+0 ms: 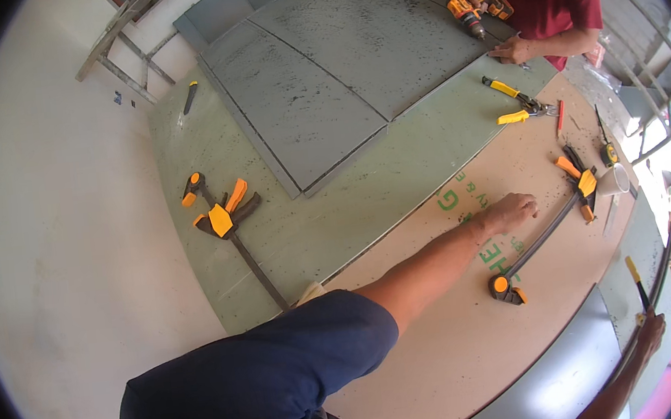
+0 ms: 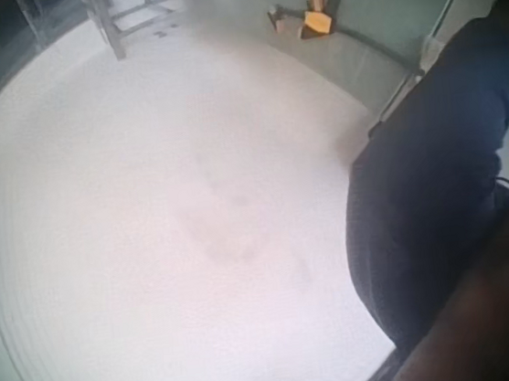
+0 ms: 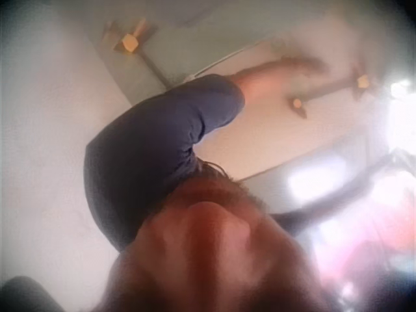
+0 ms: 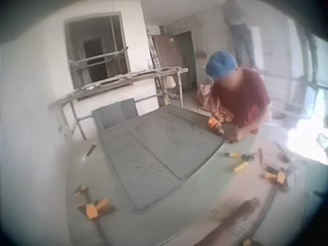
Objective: The person uses a manual rivet gun to fasten drywall panels to a curved wall surface. They repeatedly load small fasteners, position the tool, and squeeze the handles to drive fasteners into the panels. Other workers are present, using power drills and measuring tools nearby.
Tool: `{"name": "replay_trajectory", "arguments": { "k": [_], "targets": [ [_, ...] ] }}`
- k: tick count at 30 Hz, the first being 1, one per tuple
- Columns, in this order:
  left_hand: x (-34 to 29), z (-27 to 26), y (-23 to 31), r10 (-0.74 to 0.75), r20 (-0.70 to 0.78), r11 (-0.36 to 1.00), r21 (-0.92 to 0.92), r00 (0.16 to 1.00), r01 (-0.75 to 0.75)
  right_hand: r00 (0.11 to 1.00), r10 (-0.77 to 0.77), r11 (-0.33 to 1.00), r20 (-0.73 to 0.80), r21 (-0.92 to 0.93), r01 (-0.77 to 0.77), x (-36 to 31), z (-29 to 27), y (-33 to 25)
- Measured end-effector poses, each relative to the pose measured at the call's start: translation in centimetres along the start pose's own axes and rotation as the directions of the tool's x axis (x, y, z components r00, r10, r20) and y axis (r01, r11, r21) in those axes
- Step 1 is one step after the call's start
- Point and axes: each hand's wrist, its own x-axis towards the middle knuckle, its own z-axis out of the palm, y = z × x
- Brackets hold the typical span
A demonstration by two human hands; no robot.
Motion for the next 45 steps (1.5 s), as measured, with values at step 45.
{"name": "replay_trajectory", "arguments": {
  "k": [45],
  "targets": [
    [-45.9,-74.5,17.1,-0.479,0.654,0.121,-0.611,0.585,0.782,0.663,-0.521,-0.826,-0.538,0.514,-0.232,-72.5,-26.0,-94.0]
  ]
}}
